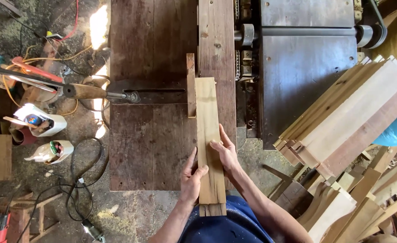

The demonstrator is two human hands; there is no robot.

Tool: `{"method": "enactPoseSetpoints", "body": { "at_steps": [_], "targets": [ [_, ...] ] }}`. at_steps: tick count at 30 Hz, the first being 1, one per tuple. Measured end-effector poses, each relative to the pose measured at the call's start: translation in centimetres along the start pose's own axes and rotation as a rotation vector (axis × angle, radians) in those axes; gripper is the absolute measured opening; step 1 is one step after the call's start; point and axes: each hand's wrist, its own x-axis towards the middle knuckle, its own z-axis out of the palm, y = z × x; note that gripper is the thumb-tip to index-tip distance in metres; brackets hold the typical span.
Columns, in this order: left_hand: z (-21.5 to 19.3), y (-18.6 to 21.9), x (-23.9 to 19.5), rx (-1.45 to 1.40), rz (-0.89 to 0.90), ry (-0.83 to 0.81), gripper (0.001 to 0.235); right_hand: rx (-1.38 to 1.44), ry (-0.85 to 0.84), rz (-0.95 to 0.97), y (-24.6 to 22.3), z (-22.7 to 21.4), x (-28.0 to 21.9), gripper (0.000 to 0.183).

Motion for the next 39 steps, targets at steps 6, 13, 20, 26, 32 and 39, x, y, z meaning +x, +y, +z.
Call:
{"method": "enactPoseSetpoints", "body": {
  "at_steps": [6,13,20,26,32,39],
  "targets": [
    [-0.1,-0.7,1.3,-0.088,0.017,0.006,0.068,0.107,-0.025,0.011,-0.7,0.3,0.5,0.083],
    [-0.1,-1.1,2.4,-0.111,0.043,-0.002,0.068,0.108,-0.033,-0.005,-0.8,0.4,1.7,0.082],
    [-0.3,-1.8,3.6,-0.12,0.062,0.002,0.068,0.312,-0.024,-0.093,6.4,-1.2,6.9,0.071],
    [-0.1,-1.1,3.8,-0.144,0.061,0.007,0.069,0.301,-0.022,-0.094,0.4,-0.1,3.9,0.07],
    [0.0,-1.0,3.9,-0.161,0.079,0.009,0.069,0.316,-0.024,-0.108,1.0,-0.1,4.8,0.07],
    [-0.4,0.8,-1.0,0.075,0.117,-0.037,0.074,0.167,-0.005,-0.033,-1.6,-0.4,-1.6,0.077]
  ]
}}
